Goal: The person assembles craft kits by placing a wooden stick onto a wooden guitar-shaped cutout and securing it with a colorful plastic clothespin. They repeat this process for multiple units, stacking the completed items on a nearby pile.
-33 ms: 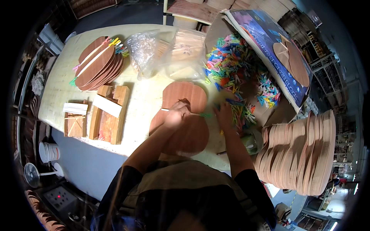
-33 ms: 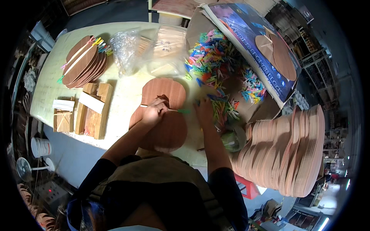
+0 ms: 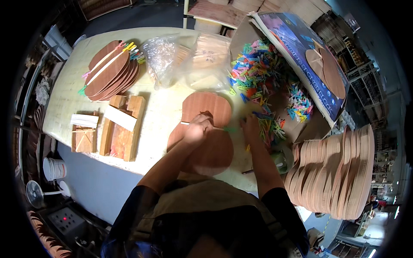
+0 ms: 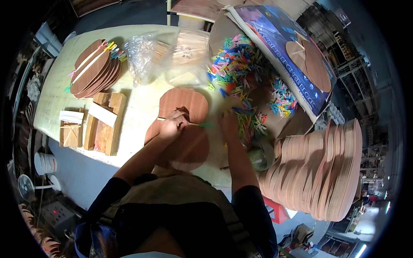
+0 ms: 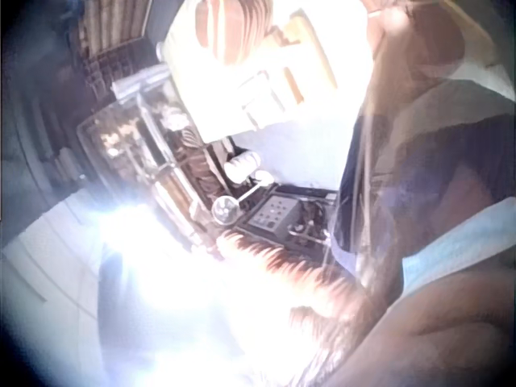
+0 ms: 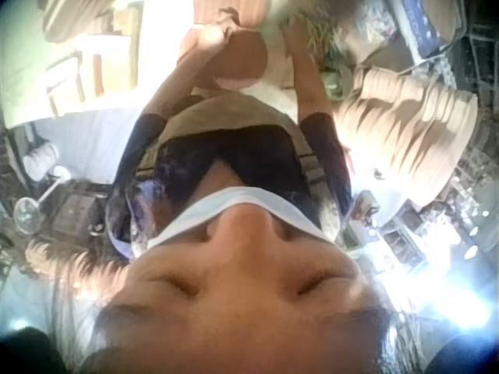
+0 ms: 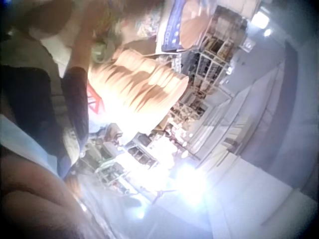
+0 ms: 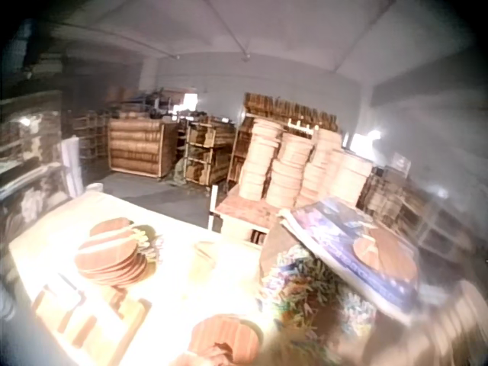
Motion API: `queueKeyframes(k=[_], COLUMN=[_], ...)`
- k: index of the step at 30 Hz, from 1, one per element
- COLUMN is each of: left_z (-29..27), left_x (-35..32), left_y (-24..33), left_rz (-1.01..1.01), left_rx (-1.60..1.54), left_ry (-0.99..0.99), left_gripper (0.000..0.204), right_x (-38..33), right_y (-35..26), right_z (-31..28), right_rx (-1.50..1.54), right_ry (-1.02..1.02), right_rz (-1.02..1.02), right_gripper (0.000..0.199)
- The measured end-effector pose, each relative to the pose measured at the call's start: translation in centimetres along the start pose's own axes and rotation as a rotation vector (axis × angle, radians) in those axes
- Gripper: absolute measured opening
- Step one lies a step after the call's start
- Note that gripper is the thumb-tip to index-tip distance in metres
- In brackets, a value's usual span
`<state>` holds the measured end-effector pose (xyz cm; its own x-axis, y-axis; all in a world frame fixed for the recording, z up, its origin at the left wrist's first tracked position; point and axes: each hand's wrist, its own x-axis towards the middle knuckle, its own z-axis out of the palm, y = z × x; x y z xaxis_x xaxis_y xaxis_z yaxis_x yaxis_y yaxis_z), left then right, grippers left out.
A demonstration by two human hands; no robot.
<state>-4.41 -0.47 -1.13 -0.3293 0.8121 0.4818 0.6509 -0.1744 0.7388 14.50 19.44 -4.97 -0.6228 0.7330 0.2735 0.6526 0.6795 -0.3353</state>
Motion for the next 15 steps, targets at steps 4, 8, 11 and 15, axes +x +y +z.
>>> queueKeyframes(k=[4, 8, 11, 15], left_z=[-0.3, -0.2, -0.3, 1.5], left_x=[0.0, 0.1, 0.0, -1.0], left_y=[-0.1, -0.3, -0.1, -1.1], left_rz=[0.054, 0.091, 0.088, -0.407], left_rx=[-0.010, -0.051, -0.068, -0.970], left_ry=[0.015, 0.030, 0.048, 0.065], left_gripper=[0.011, 0.011, 0.010, 0.023], right_x=[6.2, 8.9, 8.6, 8.2], right_y=[-3.7, -14.2, -20.5, -24.1], right_z=[-0.2, -1.0, 1.0, 5.1], right_rx=[0.418, 1.172, 1.165, 1.053], right_ry=[-0.099, -0.637, -0.884, -1.040], right_rz=[0.030, 0.252, 0.252, 0.229], right_gripper=[0.038, 0.028, 0.022, 0.021])
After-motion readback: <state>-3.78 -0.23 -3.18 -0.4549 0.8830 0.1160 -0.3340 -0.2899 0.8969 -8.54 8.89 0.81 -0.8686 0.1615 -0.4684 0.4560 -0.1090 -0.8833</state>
